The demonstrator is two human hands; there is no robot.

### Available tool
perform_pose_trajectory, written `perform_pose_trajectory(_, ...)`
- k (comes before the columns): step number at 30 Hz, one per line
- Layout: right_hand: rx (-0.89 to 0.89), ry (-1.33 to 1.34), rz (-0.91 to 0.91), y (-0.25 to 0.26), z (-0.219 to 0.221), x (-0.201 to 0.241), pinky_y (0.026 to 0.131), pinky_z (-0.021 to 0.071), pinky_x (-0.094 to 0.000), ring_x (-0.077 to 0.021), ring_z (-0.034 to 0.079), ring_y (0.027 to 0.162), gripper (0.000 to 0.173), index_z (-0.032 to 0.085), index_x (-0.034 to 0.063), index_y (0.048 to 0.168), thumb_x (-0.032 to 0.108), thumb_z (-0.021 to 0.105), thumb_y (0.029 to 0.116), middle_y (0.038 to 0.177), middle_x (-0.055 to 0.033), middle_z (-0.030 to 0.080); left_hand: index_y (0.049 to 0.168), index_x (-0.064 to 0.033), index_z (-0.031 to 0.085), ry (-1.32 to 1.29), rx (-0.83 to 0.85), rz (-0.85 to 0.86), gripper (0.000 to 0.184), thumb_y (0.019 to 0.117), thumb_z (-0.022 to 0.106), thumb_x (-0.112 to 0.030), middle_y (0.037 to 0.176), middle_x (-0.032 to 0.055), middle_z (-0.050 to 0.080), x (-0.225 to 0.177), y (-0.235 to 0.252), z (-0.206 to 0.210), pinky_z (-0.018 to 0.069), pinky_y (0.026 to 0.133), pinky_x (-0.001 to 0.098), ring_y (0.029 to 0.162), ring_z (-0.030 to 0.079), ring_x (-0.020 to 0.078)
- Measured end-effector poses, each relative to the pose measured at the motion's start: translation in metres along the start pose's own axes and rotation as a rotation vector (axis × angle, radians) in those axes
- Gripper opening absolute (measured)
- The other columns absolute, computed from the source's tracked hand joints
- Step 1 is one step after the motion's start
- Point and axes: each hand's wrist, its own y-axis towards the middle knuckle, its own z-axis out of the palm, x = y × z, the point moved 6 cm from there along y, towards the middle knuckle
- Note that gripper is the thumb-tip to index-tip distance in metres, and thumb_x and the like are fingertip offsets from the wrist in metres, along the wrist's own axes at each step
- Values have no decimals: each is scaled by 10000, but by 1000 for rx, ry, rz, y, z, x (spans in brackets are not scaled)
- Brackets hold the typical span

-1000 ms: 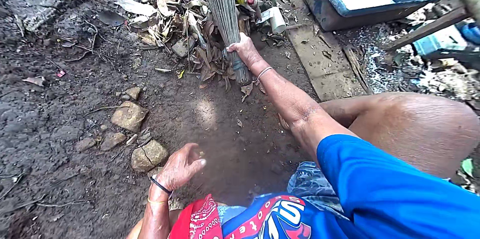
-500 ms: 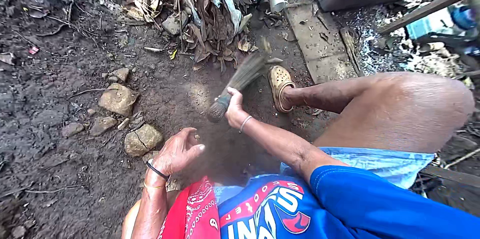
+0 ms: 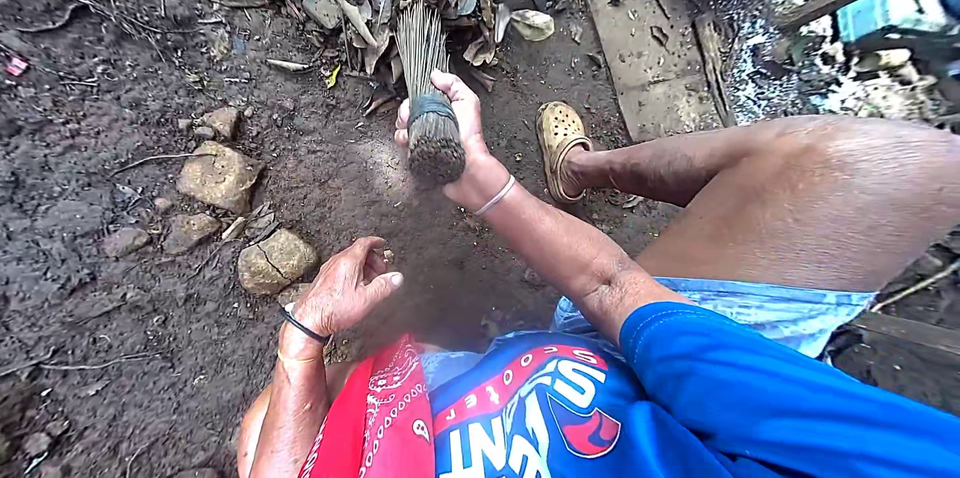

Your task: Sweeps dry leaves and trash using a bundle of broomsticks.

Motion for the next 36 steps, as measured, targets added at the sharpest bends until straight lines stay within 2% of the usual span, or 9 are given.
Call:
perform_pose_trajectory(7,175,34,-16,-8,24,39,459,500,-292,-168,604,533,476,549,94,1010,463,254,1061,665,-51,587,1408,36,525,-13,16,1,752,914,573,-529,1049,116,703,1,2,-1,572,857,409,906,688,193)
perform_pose_trajectory(11,72,-333,-311,33,25,70,506,562,-336,-180,616,550,192,550,64,1073,208,430,1032,722,-84,608,1407,37,518,-40,-1,-10,743,898,597,-498,1042,110,705,-3,1,-6,578,829,400,878,689,187)
perform_pose_trajectory(14,-7,-693,-338,56,-4,79,587,571,-398,-203,630,647,272,569,32,1146,214,549,945,858,-108,631,1400,44,521,-50,-12,-15,740,890,605,-484,1038,116,707,-4,0,-8,578,829,412,874,692,198)
perform_pose_trajectory(20,-77,-860,-448,45,-39,121,629,594,-426,-211,658,684,371,550,7,1242,185,603,921,907,-117,648,1409,51,514,-36,3,-25,754,890,605,-488,1048,122,707,-2,3,-4,572,831,415,880,690,205)
perform_pose_trajectory(24,-176,-774,-729,36,-50,173,693,609,-389,-162,674,757,471,514,2,1312,196,624,898,965,-84,654,1424,58,494,-25,26,-10,754,909,590,-484,1076,144,703,-7,3,-6,566,860,432,913,689,224)
perform_pose_trajectory(27,-277,-485,-834,41,-75,177,716,596,-391,-173,663,780,308,545,12,1218,146,575,942,935,-83,640,1430,54,490,-28,22,-9,743,916,593,-472,1079,144,701,-10,-1,-9,563,870,432,920,687,225)
perform_pose_trajectory(29,-383,-320,-763,52,-96,168,678,572,-388,-170,639,740,146,582,64,1064,161,540,964,865,-65,622,1429,55,489,-23,11,-6,736,921,603,-464,1081,148,704,-11,-4,-9,563,875,435,921,690,230)
perform_pose_trajectory(33,-508,-354,-377,80,-146,122,902,531,-471,-241,610,1105,466,506,72,1383,354,506,1012,1259,-136,605,1423,58,494,-18,-10,-30,720,930,611,-452,1071,153,707,-9,-14,-8,564,875,451,914,692,241)
perform_pose_trajectory(36,-493,-477,-277,108,-150,92,841,535,-463,-238,622,1016,420,561,57,1316,309,555,980,1184,-137,619,1421,51,497,-19,-21,-66,739,917,606,-477,1058,138,703,-5,-19,-5,565,861,435,898,685,224)
